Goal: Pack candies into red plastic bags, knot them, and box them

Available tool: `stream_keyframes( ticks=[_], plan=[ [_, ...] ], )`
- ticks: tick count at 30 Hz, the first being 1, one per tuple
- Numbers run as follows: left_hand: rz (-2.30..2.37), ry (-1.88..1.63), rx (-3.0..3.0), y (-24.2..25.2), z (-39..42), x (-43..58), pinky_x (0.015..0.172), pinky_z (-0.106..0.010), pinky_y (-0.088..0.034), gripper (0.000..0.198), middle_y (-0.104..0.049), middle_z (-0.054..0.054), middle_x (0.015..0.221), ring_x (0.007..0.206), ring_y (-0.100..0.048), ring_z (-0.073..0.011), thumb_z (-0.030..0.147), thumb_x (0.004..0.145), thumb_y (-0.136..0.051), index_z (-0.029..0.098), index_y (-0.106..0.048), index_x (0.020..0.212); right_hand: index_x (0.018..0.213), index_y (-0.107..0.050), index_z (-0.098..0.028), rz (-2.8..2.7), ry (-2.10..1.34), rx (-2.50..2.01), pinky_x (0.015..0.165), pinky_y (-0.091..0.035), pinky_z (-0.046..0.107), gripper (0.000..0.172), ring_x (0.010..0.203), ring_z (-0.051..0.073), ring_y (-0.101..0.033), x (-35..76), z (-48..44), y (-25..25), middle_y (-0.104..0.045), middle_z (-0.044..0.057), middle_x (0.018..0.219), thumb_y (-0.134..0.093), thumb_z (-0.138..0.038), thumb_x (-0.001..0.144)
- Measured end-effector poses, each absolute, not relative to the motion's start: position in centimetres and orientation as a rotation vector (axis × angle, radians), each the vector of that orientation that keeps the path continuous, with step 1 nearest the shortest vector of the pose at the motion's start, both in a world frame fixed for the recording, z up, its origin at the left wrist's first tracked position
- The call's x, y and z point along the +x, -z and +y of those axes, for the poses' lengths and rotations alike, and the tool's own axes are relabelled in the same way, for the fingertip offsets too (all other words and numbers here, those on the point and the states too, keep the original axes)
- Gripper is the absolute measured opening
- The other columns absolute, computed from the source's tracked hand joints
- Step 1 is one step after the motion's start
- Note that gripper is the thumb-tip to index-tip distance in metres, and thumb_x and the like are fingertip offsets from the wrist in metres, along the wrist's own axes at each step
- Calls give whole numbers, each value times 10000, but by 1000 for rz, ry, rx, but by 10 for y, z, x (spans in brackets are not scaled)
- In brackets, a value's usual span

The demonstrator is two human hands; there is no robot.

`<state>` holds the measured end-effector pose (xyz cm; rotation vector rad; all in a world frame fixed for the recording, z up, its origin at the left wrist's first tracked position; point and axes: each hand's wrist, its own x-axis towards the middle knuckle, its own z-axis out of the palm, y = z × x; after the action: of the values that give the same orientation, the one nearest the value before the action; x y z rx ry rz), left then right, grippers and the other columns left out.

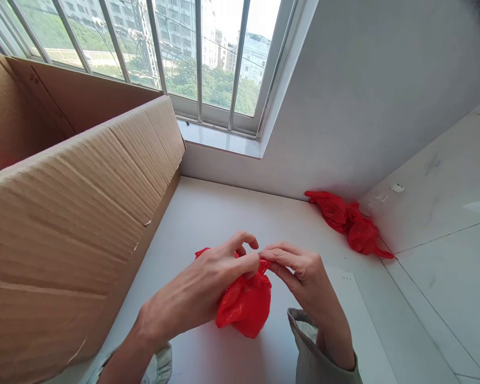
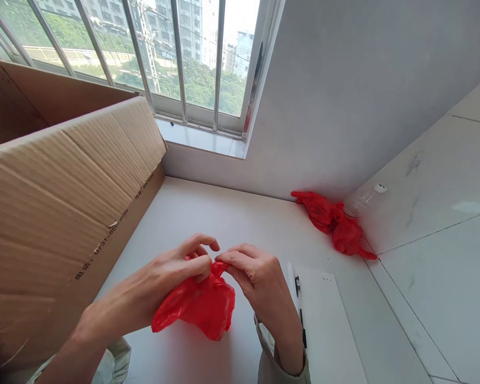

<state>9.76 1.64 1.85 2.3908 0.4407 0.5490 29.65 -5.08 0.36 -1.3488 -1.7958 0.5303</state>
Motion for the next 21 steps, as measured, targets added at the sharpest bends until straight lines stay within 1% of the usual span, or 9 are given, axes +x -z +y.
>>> stream_keyframes(
  ticks=[2,3,5,7,9,13,16,18,21],
  plan=[
    [362,-409,2318,-23,19,94,778,-235,-455,142,-551,-40,1089,1141,-512,-207,125,901,-518,224,-437,839,1040,-733,-286,-1849,-465,-1335,775,-535,258,244,904,146,-665,299,-53,-4,-725,19,1021,-508,-220,974],
    [365,-388,2272,-25,19,92,823,-240,-453,138,-552,-37,1104,1179,-488,-213,176,922,-531,223,-442,827,1050,-729,-284,-1863,-442,-1323,782,-539,265,244,918,151,-666,300,-53,-4,-727,22,1027,-505,-221,976],
    [436,-393,2183,-27,19,91,867,-253,-444,187,-514,-35,1208,1196,-470,-208,236,977,-455,216,-438,792,1029,-729,-274,-1869,-406,-1320,777,-539,272,240,911,155,-668,302,-52,-5,-732,25,1005,-498,-228,981],
    [519,-405,2138,-28,18,89,839,-251,-442,229,-445,-26,1303,1197,-462,-196,182,993,-347,212,-434,784,984,-733,-266,-1855,-358,-1353,763,-526,275,235,877,155,-663,308,-49,-4,-735,21,952,-500,-246,985],
    [574,-380,2158,-28,18,86,770,-237,-434,246,-391,-16,1337,1189,-457,-185,96,959,-304,222,-455,812,939,-740,-258,-1819,-294,-1408,748,-510,281,218,837,156,-650,322,-46,2,-734,17,896,-525,-268,976],
    [651,-314,2226,-27,20,79,693,-212,-404,295,-392,7,1271,1078,-475,-148,48,924,-289,242,-490,827,903,-753,-241,-1651,-148,-1530,741,-500,307,185,820,181,-647,367,-40,29,-739,29,868,-583,-305,939],
    [695,-279,2199,-27,21,77,689,-212,-389,281,-427,22,1174,875,-476,-106,88,950,-298,235,-494,813,911,-765,-238,-1522,-108,-1608,751,-505,324,203,844,205,-659,398,-40,50,-747,43,888,-603,-360,916],
    [705,-256,2156,-28,20,77,678,-223,-366,288,-454,27,1106,790,-432,-103,99,949,-312,239,-526,818,921,-773,-246,-1489,-107,-1641,769,-505,336,231,870,220,-661,410,-42,57,-752,48,907,-602,-400,908],
    [731,-251,2040,-26,17,79,645,-238,-338,265,-499,18,1049,770,-405,-119,118,937,-332,233,-547,834,935,-780,-264,-1494,-98,-1684,795,-497,354,264,888,234,-654,416,-44,60,-756,48,911,-589,-444,905]
  ],
)
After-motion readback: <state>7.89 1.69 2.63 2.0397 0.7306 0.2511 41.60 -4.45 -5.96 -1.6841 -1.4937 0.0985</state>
